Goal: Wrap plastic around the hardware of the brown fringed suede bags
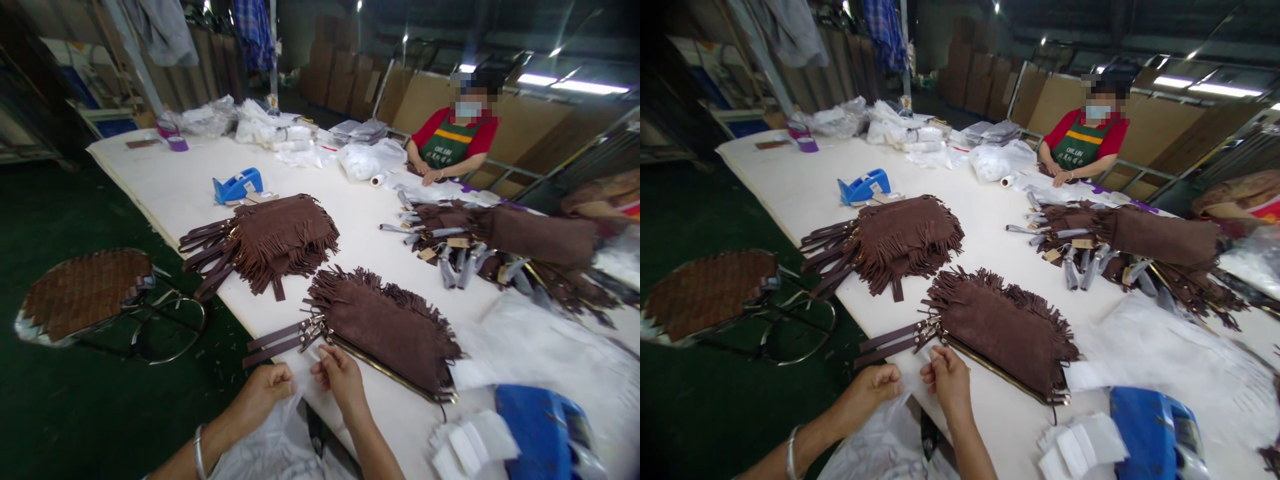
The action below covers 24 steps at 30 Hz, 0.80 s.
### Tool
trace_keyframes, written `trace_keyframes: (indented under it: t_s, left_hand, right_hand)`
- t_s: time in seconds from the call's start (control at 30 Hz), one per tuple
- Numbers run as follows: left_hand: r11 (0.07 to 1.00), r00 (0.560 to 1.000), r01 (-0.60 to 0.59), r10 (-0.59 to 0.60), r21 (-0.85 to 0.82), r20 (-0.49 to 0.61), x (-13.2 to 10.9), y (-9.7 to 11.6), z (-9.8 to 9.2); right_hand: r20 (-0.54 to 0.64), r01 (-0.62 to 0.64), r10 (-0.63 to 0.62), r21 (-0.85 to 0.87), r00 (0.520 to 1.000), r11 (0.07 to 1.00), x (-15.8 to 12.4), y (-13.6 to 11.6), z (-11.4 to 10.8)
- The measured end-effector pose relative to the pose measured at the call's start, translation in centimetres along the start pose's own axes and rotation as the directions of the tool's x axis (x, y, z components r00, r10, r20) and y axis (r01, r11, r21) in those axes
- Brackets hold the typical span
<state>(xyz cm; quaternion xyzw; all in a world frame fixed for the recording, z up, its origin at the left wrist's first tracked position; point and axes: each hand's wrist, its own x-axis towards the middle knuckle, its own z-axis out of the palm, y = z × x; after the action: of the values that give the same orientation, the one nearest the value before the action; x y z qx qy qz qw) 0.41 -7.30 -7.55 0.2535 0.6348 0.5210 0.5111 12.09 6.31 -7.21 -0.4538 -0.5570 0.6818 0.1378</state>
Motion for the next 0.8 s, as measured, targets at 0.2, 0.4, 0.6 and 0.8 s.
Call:
trace_keyframes:
  t_s: [0.2,0.4,0.6,0.8]
  left_hand:
    - [0.912,0.992,-0.122,0.129,0.392,0.008,-1.1,1.2,-1.7]
    - [0.884,0.965,-0.25,0.262,0.394,0.026,-0.9,3.6,-1.8]
    - [0.962,0.987,-0.119,0.142,0.245,-0.078,0.5,3.7,-1.7]
    - [0.932,0.995,-0.092,0.102,0.351,-0.011,0.8,2.4,-0.7]
  right_hand:
    - [-0.161,-0.093,0.126,0.2,0.979,0.975,3.1,0.1,3.7]
    - [-0.188,-0.072,0.129,0.284,0.974,0.956,2.7,-0.6,3.5]
    - [0.136,-0.274,0.24,0.385,0.961,0.881,-0.3,-1.0,-0.6]
    - [0.106,-0.163,0.153,0.095,0.983,0.982,-0.4,-0.9,-1.6]
